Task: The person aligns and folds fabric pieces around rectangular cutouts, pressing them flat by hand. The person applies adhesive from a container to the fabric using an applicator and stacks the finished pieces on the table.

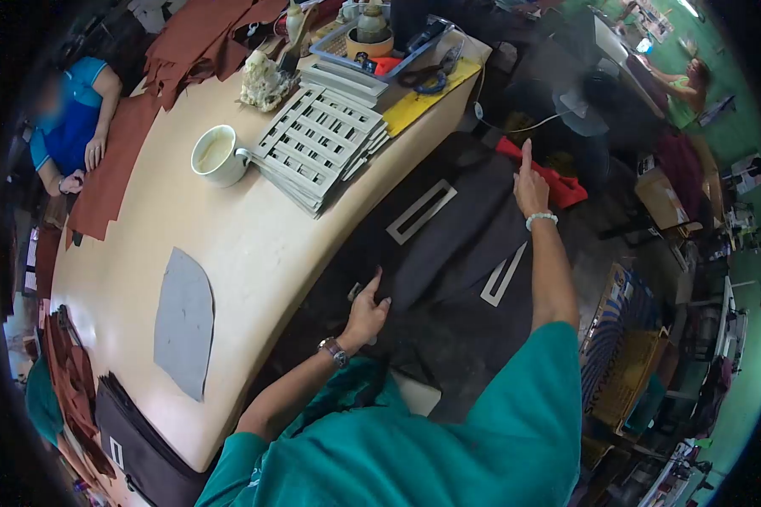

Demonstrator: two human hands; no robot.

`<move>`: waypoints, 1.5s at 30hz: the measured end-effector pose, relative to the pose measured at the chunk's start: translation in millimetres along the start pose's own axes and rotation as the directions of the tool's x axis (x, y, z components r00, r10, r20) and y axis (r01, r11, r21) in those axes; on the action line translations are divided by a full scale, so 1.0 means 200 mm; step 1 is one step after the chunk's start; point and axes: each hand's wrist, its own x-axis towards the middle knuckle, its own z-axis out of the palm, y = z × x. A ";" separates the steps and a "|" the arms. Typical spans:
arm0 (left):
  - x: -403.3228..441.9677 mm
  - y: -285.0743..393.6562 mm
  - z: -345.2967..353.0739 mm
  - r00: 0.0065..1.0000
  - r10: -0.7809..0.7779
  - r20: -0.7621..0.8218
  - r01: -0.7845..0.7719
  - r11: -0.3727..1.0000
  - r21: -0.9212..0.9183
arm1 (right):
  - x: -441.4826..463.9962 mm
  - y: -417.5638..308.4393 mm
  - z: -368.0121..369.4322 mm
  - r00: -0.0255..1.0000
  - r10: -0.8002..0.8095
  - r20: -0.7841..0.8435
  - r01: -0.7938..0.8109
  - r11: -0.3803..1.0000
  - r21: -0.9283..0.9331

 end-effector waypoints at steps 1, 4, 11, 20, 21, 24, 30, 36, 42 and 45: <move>0.02 -0.05 0.03 0.992 0.102 -0.068 -0.100 0.995 0.025 | 0.03 -0.02 0.01 1.000 0.000 -0.014 0.000 1.000 0.008; 0.03 -0.01 0.06 0.943 0.273 -0.189 -0.245 0.957 0.156 | 0.14 -0.06 0.00 0.996 -0.048 -0.079 0.051 0.997 0.049; 0.17 -0.15 0.18 0.959 0.028 -0.283 -0.079 0.982 -0.170 | 0.23 -0.06 0.13 0.997 -0.066 -0.030 0.066 0.998 0.020; 0.16 -0.20 0.23 0.912 -0.403 0.076 0.391 0.797 -0.461 | 0.05 0.07 0.04 0.947 0.224 0.230 -0.218 0.975 -0.051; 0.13 -0.13 0.24 0.936 -0.352 0.026 0.309 0.780 -0.544 | 0.03 0.09 0.02 0.932 0.241 0.272 -0.221 0.970 -0.102; 0.21 -0.25 0.31 0.964 -0.228 -0.138 0.096 0.780 -0.618 | 0.06 0.20 0.05 0.930 0.197 0.310 -0.189 0.980 -0.056; 0.15 0.01 0.04 0.976 -0.009 -0.219 -0.122 0.807 -0.578 | 0.28 0.00 -0.17 0.997 0.074 -0.035 -0.040 0.822 0.569; 0.11 -0.03 0.15 0.975 -0.015 -0.220 -0.106 0.843 -0.528 | 0.30 0.20 0.08 0.986 0.116 0.117 -0.150 0.925 0.348; 0.07 -0.01 0.31 0.985 -0.164 0.044 0.150 0.718 -0.680 | 0.26 0.17 0.09 0.977 0.194 0.087 -0.211 0.934 0.289; 0.09 -0.05 0.33 0.990 -0.105 0.098 0.143 0.720 -0.679 | 0.26 0.17 0.07 0.975 0.205 0.079 -0.218 0.948 0.232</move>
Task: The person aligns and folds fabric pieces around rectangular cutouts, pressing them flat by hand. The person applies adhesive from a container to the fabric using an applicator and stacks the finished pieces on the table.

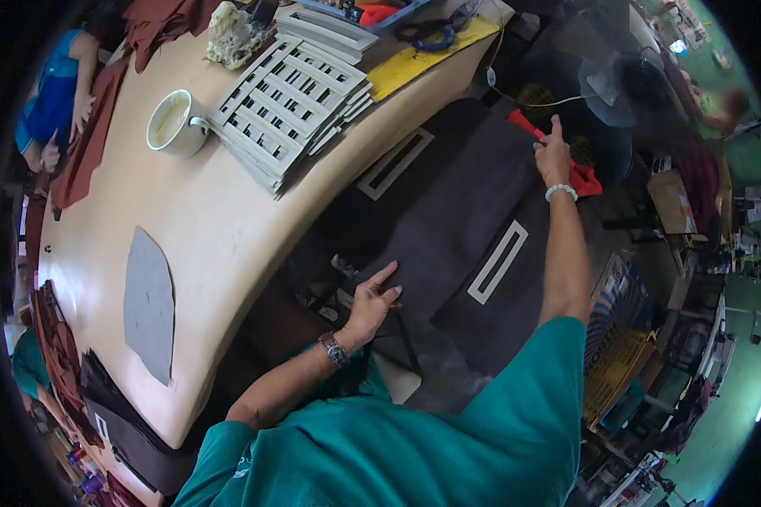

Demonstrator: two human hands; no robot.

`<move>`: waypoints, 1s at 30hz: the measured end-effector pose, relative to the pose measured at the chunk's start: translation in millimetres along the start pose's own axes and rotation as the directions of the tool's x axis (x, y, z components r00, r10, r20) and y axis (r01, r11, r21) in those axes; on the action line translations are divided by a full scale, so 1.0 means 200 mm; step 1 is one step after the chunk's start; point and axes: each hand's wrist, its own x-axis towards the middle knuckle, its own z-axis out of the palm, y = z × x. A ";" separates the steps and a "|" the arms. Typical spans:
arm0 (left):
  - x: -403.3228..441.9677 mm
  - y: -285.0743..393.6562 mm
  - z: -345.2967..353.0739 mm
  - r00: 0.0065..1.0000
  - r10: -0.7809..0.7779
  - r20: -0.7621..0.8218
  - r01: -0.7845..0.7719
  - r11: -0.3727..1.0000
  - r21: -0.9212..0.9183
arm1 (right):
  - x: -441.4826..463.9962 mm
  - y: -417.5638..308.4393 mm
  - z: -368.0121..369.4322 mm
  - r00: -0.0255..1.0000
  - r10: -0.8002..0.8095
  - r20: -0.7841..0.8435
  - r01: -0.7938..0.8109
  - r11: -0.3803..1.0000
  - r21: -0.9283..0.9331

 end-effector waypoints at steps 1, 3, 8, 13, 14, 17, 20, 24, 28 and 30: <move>0.02 -0.02 -0.01 1.000 -0.013 0.006 0.013 1.000 -0.002 | -0.02 0.00 0.00 1.000 -0.003 0.012 0.003 0.999 -0.044; 0.02 -0.04 0.00 0.999 -0.042 0.013 0.042 0.999 0.000 | -0.07 -0.02 0.03 0.996 -0.058 -0.072 0.048 0.989 -0.143; -0.03 -0.02 0.02 0.977 -0.183 0.110 0.178 0.982 0.058 | -0.22 -0.21 0.09 0.904 -0.283 -0.321 0.214 0.948 -0.235; -0.09 -0.10 -0.16 0.906 -0.355 0.231 0.276 0.908 0.314 | -0.41 -0.69 0.06 0.729 -0.498 -0.470 0.519 0.850 -0.097; -0.12 -0.15 -0.23 0.913 -0.302 0.275 0.223 0.933 0.281 | -0.47 -0.82 0.03 0.702 -0.517 -0.490 0.565 0.823 -0.059; -0.30 -0.02 -0.32 0.932 -0.216 0.290 0.129 0.948 0.289 | -0.70 -1.23 0.01 0.647 -0.522 -0.556 0.727 0.641 0.245; -0.56 0.18 -0.44 0.951 0.050 0.306 -0.136 0.955 0.263 | -0.99 -1.60 0.06 0.642 -0.557 -0.527 0.766 0.492 0.413; -1.03 0.54 -0.62 0.923 0.374 0.089 -0.384 0.886 0.261 | -1.43 -1.97 0.19 0.682 -0.669 -0.295 0.636 0.344 0.691; -1.50 0.63 -0.89 0.666 0.557 -0.496 -0.529 0.822 0.213 | -1.76 -2.13 0.26 0.592 -0.794 -0.134 0.619 0.342 0.707; -1.63 0.54 -1.19 0.313 0.621 -0.719 -0.524 0.744 0.414 | -1.82 -2.14 0.30 0.583 -0.808 -0.087 0.698 0.442 0.564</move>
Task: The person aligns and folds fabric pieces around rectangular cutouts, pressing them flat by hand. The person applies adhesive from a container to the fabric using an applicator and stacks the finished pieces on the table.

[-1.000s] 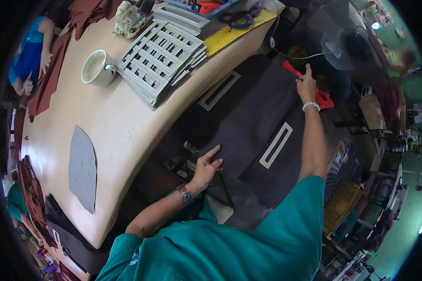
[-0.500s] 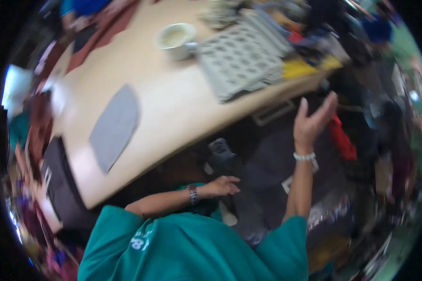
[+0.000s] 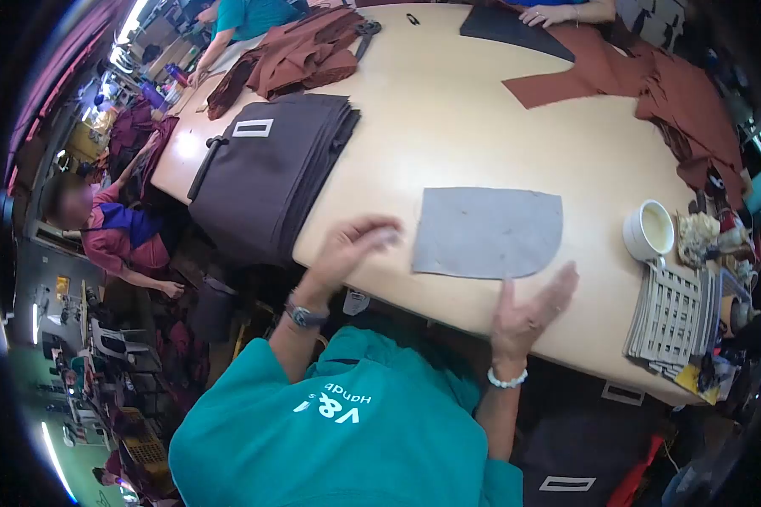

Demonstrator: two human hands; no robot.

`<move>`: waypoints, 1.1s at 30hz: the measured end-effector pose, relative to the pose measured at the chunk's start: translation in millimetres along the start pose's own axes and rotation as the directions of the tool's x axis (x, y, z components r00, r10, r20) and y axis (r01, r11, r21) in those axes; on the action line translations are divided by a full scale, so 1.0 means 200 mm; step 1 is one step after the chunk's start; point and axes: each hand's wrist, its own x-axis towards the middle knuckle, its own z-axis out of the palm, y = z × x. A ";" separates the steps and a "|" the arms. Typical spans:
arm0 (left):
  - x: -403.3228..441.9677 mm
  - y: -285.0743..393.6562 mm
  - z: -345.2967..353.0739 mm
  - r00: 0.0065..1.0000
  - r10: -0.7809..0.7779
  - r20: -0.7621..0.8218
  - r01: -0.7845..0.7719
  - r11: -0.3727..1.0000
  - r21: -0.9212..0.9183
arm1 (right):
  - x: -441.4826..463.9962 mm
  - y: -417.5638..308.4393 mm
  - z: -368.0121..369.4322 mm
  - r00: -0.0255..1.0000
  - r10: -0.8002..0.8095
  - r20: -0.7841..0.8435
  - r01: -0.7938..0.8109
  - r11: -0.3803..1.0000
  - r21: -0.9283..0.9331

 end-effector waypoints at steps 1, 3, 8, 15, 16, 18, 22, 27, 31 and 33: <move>0.06 -0.06 -0.15 0.976 0.115 -0.186 -0.092 0.987 0.128 | -0.01 0.00 0.00 0.999 0.035 -0.004 -0.034 0.997 0.069; 0.12 0.00 -0.38 0.841 0.364 -0.400 -0.049 0.788 0.614 | 0.00 0.04 0.00 0.995 0.101 -0.011 -0.097 0.975 0.202; 0.27 -0.08 -0.77 0.756 0.572 -0.317 0.128 0.346 0.930 | 0.01 0.02 0.01 0.996 0.084 -0.008 -0.083 0.989 0.121; 0.34 -0.14 -0.85 0.857 0.434 -0.280 0.208 0.206 0.956 | 0.00 0.02 0.04 0.988 0.146 -0.048 -0.143 0.988 0.066; 0.34 -0.15 -0.87 0.844 0.457 -0.282 0.195 0.230 0.954 | 0.00 0.03 0.04 0.988 0.147 -0.053 -0.144 0.988 0.057; 0.34 -0.16 -0.90 0.814 0.488 -0.314 0.170 0.316 0.933 | 0.00 0.02 0.04 0.989 0.141 -0.045 -0.140 0.990 0.030; 0.34 -0.15 -1.00 0.798 0.365 -0.480 0.177 0.619 0.765 | 0.01 0.02 0.04 0.988 0.153 -0.030 -0.152 0.988 0.033; 0.35 -0.20 -1.13 0.773 0.250 -0.583 -0.031 0.933 0.360 | 0.01 0.02 0.05 0.990 0.140 -0.018 -0.139 0.990 0.018; 0.32 -0.06 -1.02 0.731 0.371 -0.573 -0.367 0.921 0.128 | 0.01 0.02 0.05 0.991 0.133 -0.005 -0.132 0.991 0.030; 0.26 0.01 -0.94 0.781 0.342 -0.522 -0.351 0.932 0.086 | 0.01 0.01 0.05 0.988 0.152 -0.004 -0.152 0.988 0.025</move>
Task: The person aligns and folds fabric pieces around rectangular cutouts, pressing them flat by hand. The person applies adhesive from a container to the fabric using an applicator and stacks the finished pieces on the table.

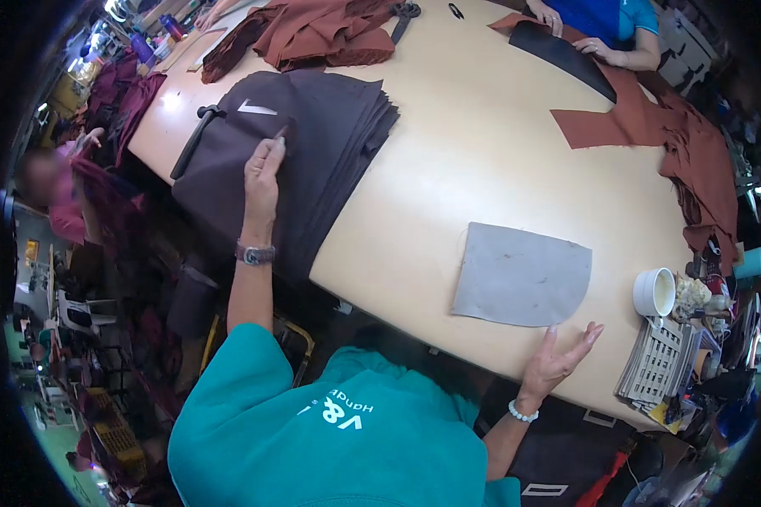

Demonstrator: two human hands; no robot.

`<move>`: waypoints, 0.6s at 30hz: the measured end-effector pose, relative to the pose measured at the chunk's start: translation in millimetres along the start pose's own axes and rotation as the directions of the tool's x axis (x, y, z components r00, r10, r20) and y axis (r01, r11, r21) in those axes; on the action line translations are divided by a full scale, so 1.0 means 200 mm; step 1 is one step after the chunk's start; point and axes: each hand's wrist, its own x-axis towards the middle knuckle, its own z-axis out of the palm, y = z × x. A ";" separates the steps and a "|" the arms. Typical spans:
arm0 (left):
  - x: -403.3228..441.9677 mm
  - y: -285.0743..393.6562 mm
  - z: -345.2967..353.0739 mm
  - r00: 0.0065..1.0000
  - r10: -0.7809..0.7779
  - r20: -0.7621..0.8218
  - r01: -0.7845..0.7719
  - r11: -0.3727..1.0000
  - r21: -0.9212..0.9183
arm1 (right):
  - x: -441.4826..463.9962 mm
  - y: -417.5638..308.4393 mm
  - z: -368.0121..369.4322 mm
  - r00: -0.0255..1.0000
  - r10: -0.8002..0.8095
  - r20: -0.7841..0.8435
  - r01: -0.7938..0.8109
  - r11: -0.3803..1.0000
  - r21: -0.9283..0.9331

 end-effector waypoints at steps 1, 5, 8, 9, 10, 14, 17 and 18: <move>-0.04 0.03 0.05 0.999 -0.014 0.036 0.014 1.000 -0.013 | 0.00 0.00 0.00 1.000 0.009 0.000 -0.009 1.000 -0.002; -0.29 0.11 0.32 0.961 -0.159 0.227 0.170 0.985 -0.029 | -0.03 -0.06 0.04 0.972 -0.234 -0.023 0.236 0.967 0.098; -0.52 0.07 0.53 0.933 -0.155 0.324 0.135 0.987 0.084 | -0.08 -0.31 0.11 0.947 -0.190 0.258 0.126 0.961 0.245; -0.58 0.07 0.59 0.926 -0.079 0.370 0.035 0.991 0.126 | -0.08 -0.40 0.13 0.927 -0.106 0.361 -0.029 0.936 0.350; -0.65 0.08 0.64 0.908 -0.004 0.418 -0.069 0.985 0.160 | -0.08 -0.47 0.16 0.885 -0.036 0.464 -0.193 0.879 0.436; -0.91 0.10 0.78 0.846 0.064 0.530 -0.142 0.984 0.109 | -0.07 -0.47 0.25 0.865 0.025 0.502 -0.365 0.718 0.592; -1.03 0.08 0.79 0.744 0.062 0.665 -0.191 0.974 0.124 | -0.03 -0.38 0.20 0.888 0.115 0.445 -0.372 0.750 0.547; -1.04 0.09 0.80 0.712 0.082 0.697 -0.227 0.966 0.119 | -0.02 -0.35 0.18 0.889 0.163 0.429 -0.394 0.750 0.532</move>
